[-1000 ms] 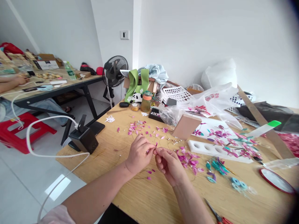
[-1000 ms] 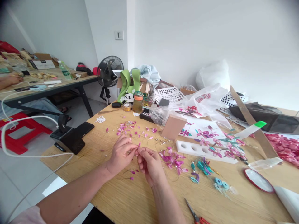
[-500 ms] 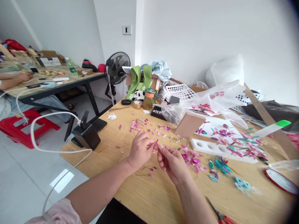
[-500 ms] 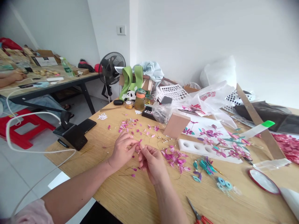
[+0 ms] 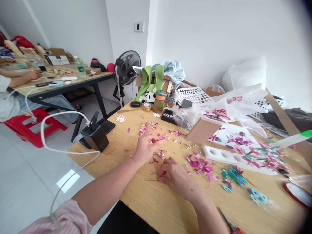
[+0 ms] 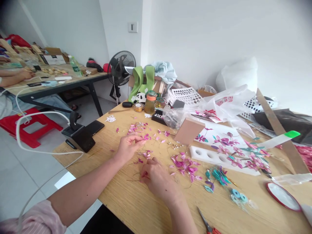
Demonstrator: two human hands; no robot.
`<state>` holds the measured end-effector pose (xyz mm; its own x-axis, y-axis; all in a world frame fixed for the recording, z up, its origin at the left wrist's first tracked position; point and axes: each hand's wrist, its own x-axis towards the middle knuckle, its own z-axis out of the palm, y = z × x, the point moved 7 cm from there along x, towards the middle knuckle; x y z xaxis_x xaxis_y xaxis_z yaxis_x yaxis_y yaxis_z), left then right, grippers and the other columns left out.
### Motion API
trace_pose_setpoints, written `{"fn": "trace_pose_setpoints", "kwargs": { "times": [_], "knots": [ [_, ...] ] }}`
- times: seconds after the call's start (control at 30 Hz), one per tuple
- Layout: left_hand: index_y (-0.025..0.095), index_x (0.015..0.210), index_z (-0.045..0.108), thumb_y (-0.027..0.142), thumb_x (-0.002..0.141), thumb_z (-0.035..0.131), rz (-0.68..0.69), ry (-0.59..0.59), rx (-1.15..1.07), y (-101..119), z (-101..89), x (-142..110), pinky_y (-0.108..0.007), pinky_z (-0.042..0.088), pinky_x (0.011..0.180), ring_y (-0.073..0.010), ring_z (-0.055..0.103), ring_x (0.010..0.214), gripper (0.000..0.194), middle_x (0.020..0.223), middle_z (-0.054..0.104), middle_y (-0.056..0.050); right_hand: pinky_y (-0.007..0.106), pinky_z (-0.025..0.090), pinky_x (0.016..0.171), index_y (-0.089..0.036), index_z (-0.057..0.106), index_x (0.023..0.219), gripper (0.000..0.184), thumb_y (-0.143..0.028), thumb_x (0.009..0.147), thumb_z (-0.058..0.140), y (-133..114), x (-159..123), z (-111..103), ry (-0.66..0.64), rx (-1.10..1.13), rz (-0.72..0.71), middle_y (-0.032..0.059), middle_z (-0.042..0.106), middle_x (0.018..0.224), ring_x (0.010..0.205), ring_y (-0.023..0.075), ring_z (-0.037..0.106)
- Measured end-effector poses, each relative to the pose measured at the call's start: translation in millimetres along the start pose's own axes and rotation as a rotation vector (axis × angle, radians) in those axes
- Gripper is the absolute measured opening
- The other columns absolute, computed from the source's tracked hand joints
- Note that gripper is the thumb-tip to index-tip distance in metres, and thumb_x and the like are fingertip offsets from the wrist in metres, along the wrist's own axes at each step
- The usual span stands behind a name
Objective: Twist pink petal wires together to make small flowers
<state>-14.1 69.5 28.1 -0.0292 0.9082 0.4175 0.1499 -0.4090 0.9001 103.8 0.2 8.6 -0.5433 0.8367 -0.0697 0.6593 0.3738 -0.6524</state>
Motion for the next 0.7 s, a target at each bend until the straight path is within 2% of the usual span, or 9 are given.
{"fn": "trace_pose_setpoints", "kwargs": {
  "times": [0.1, 0.27, 0.5, 0.6, 0.7],
  "knots": [
    [0.016, 0.064, 0.067, 0.025, 0.071, 0.068, -0.013, -0.011, -0.008, -0.3, 0.6, -1.0, -0.029, 0.044, 0.067, -0.0149, 0.053, 0.066, 0.012, 0.063, 0.057, -0.001, 0.029, 0.037, 0.072, -0.019, 0.064, 0.067, 0.019, -0.004, 0.069, 0.053, -0.8, -0.4, 6.8, -0.037, -0.047, -0.005, 0.0047, 0.061, 0.078, 0.088, 0.0201, 0.053],
    [0.016, 0.066, 0.068, 0.028, 0.068, 0.071, -0.119, -0.035, -0.076, -6.5, 2.8, -1.6, -0.029, 0.044, 0.068, -0.016, 0.055, 0.069, 0.013, 0.066, 0.061, -0.002, 0.027, 0.038, 0.067, -0.019, 0.059, 0.064, 0.019, -0.003, 0.067, 0.049, -6.3, -2.4, 6.9, -0.043, -0.045, -0.029, 0.0043, 0.059, 0.074, 0.082, 0.0188, 0.053],
    [0.015, 0.063, 0.069, 0.024, 0.061, 0.076, -0.292, -0.089, -0.388, -6.1, 11.0, -2.5, -0.028, 0.045, 0.07, -0.0137, 0.054, 0.07, 0.011, 0.068, 0.06, -0.001, 0.027, 0.038, 0.061, -0.019, 0.06, 0.067, 0.011, -0.01, 0.064, 0.055, 0.7, -5.1, -20.5, 0.084, 0.219, 0.053, 0.0006, 0.061, 0.07, 0.065, 0.0142, 0.052],
    [0.017, 0.063, 0.07, 0.022, 0.058, 0.078, -0.307, -0.11, -0.496, -5.2, 11.5, -2.0, -0.027, 0.045, 0.071, -0.0126, 0.054, 0.073, 0.011, 0.07, 0.058, 0.0, 0.024, 0.034, 0.053, -0.019, 0.057, 0.062, 0.009, -0.01, 0.064, 0.055, 13.9, -4.5, -28.3, 0.152, 0.391, 0.13, -0.0019, 0.056, 0.059, 0.056, 0.0112, 0.046],
    [0.018, 0.064, 0.071, 0.021, 0.054, 0.08, -0.291, -0.105, -0.558, -5.6, 7.8, -0.1, -0.028, 0.046, 0.074, -0.0138, 0.056, 0.08, 0.014, 0.08, 0.061, -0.001, 0.022, 0.032, 0.051, -0.019, 0.054, 0.067, 0.007, -0.013, 0.065, 0.056, 26.0, -3.3, -34.1, 0.252, 0.575, 0.16, -0.0038, 0.053, 0.059, 0.054, 0.0094, 0.044]
  ]
}}
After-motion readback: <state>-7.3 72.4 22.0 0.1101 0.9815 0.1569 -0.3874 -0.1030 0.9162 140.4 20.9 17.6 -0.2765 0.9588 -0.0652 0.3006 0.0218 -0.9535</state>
